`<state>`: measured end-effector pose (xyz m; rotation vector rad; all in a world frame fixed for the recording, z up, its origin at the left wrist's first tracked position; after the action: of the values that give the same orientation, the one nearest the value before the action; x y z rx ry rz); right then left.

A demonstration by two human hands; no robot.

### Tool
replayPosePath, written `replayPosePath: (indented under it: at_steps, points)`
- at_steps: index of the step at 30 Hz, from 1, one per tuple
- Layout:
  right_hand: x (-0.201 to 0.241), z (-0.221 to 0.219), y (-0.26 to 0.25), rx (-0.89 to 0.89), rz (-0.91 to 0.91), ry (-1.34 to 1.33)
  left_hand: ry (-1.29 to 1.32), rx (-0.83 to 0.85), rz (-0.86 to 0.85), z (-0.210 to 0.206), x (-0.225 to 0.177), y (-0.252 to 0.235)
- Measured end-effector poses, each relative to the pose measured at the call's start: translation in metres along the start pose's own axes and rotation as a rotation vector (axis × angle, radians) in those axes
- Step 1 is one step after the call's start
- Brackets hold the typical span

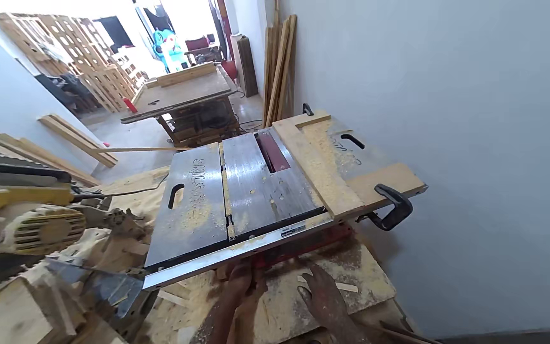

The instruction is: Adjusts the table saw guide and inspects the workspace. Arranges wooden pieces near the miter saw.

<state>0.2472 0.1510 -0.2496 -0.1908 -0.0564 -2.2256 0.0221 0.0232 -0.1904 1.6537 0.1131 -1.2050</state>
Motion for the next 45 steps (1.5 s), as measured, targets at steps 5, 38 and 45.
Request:
replayPosePath:
  at_steps: [5,38,45]
  points:
    - [-0.0004,-0.0026,-0.0007,0.001,-0.004,0.015,-0.04,-0.013,-0.004,0.0023,0.0017,-0.0021]
    - [-0.0023,-0.0045,0.0005,0.009,0.009,0.006,-0.049,-0.002,0.006,0.0013,0.0036,-0.0036]
    - [-0.002,-0.0026,-0.0009,0.023,0.017,-0.006,-0.021,-0.029,0.008,0.0007,0.0032,-0.0024]
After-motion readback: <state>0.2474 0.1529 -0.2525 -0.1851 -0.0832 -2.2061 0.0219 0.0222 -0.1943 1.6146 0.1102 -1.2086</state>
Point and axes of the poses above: each hand's wrist, its own y-axis away from the middle knuckle, its own z-axis out of the back of the hand, x = y × z, the point moved 4 cm from there along -y, towards the middle knuckle, and after that the axes turned 13 degrees about y, right-handed, at the moved point
